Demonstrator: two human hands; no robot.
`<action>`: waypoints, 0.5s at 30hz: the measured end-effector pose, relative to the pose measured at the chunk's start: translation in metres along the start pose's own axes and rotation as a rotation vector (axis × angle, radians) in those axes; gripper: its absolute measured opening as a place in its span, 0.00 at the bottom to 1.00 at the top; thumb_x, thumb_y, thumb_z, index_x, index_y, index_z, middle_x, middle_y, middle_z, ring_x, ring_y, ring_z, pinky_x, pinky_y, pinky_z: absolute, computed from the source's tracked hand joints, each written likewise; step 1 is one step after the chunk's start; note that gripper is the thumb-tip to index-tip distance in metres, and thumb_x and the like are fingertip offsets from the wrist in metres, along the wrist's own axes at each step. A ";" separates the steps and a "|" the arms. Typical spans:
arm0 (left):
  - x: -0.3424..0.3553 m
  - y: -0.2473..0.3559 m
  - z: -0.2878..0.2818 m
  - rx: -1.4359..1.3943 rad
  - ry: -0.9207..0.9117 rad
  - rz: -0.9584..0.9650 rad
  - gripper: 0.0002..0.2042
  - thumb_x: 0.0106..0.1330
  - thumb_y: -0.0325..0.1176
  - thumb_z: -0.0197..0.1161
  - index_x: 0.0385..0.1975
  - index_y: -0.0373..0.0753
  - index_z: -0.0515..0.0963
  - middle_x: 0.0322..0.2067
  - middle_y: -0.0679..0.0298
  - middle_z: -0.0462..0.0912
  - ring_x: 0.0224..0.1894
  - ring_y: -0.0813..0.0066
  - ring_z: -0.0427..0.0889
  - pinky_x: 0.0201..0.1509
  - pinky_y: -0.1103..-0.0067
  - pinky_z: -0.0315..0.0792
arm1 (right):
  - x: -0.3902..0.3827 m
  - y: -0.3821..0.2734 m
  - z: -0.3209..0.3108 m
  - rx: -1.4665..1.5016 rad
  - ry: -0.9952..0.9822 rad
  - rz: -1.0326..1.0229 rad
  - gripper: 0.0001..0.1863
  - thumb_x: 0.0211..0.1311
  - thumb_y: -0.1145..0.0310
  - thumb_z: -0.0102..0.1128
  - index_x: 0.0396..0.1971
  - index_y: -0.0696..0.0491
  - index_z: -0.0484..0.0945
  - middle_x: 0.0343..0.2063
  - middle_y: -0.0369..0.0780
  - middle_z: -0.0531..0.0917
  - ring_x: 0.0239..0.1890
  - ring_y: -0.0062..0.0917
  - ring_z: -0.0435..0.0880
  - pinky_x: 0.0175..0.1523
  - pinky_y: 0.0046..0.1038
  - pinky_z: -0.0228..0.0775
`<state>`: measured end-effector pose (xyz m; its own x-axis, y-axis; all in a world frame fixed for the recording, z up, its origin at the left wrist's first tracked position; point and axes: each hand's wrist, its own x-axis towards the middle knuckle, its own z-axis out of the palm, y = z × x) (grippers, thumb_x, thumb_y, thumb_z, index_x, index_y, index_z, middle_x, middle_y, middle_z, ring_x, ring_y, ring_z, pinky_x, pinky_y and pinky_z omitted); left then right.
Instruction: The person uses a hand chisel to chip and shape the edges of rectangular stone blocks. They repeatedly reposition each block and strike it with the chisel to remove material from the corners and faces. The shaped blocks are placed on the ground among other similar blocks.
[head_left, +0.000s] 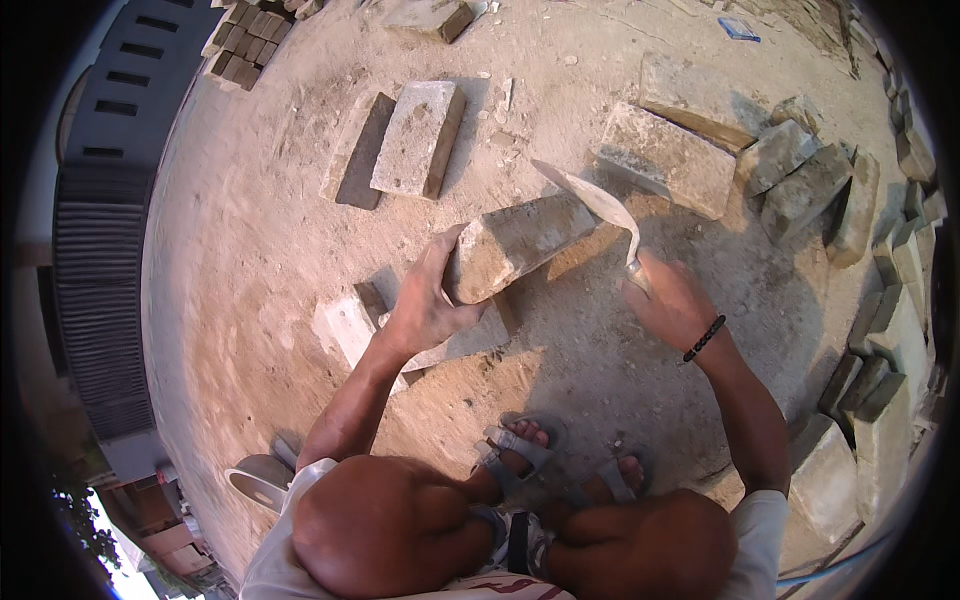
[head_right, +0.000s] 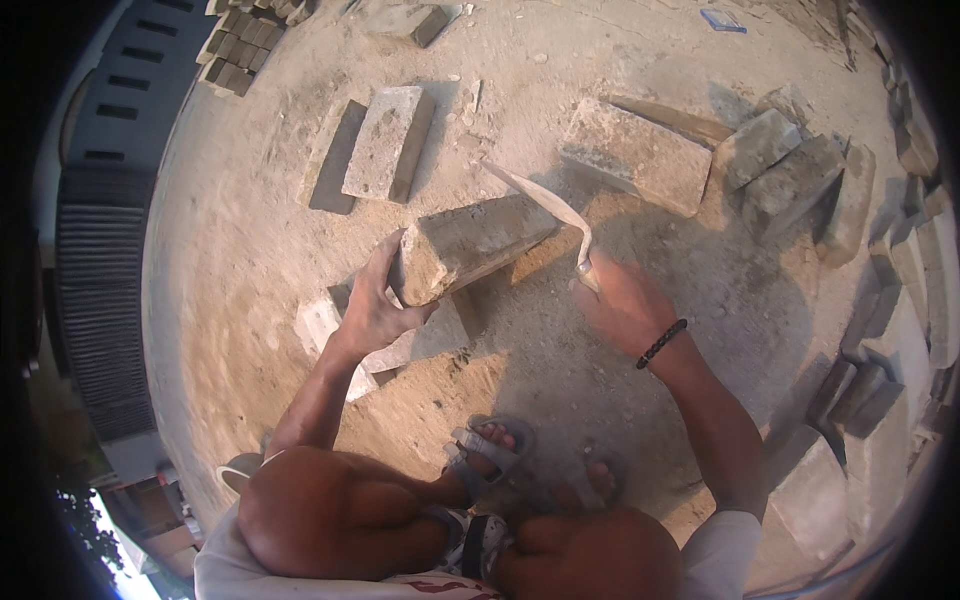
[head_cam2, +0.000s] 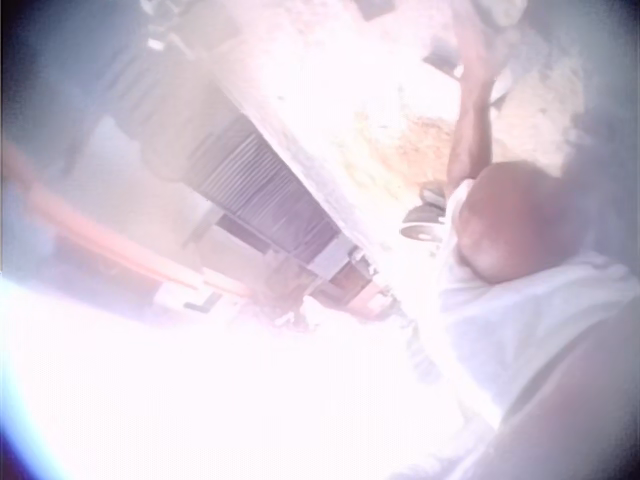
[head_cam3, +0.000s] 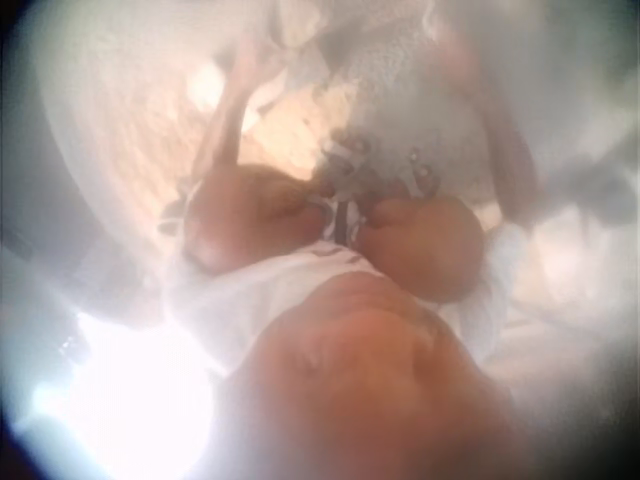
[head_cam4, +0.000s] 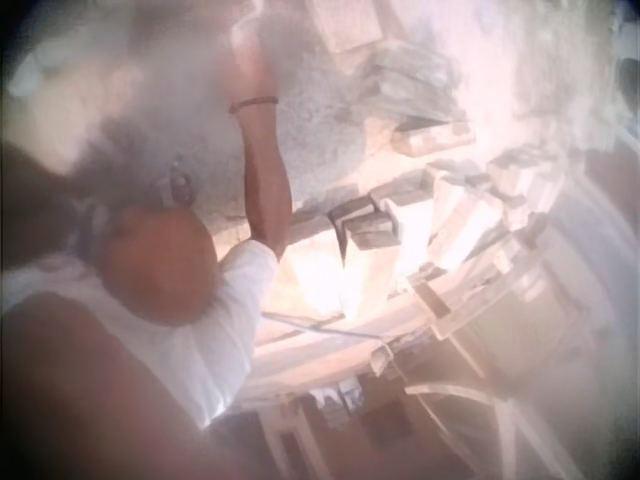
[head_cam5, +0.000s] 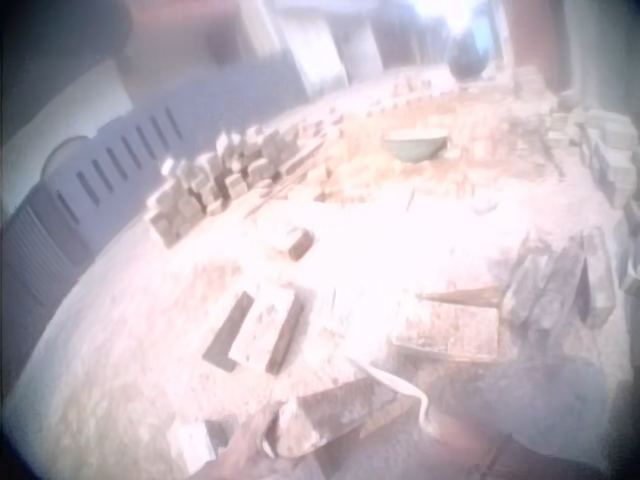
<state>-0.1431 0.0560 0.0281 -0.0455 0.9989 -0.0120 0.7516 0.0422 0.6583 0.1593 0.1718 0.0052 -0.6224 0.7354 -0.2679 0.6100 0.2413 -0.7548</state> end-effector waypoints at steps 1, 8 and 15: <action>-0.002 -0.002 0.001 -0.019 0.004 0.011 0.46 0.45 0.30 0.77 0.68 0.32 0.60 0.50 0.51 0.77 0.51 0.60 0.79 0.57 0.69 0.73 | -0.008 -0.014 -0.003 0.047 0.004 -0.031 0.16 0.64 0.61 0.57 0.38 0.61 0.73 0.27 0.55 0.82 0.34 0.54 0.82 0.38 0.49 0.73; 0.005 0.004 0.004 -0.022 -0.036 -0.063 0.48 0.45 0.31 0.78 0.69 0.35 0.59 0.51 0.53 0.75 0.54 0.60 0.77 0.60 0.70 0.72 | 0.024 0.041 0.038 -0.035 -0.003 0.087 0.16 0.63 0.61 0.58 0.39 0.61 0.73 0.26 0.55 0.81 0.35 0.54 0.82 0.40 0.49 0.72; -0.006 -0.006 0.022 -0.205 0.145 -0.046 0.55 0.46 0.39 0.81 0.72 0.33 0.51 0.58 0.52 0.69 0.64 0.60 0.68 0.68 0.66 0.64 | -0.005 -0.009 0.027 0.004 0.026 0.048 0.18 0.64 0.60 0.58 0.43 0.61 0.72 0.30 0.57 0.82 0.37 0.54 0.81 0.43 0.51 0.71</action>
<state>-0.1329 0.0504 0.0071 -0.1816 0.9820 0.0524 0.5982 0.0680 0.7985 0.1439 0.1484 -0.0029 -0.5794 0.7624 -0.2880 0.6369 0.2030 -0.7438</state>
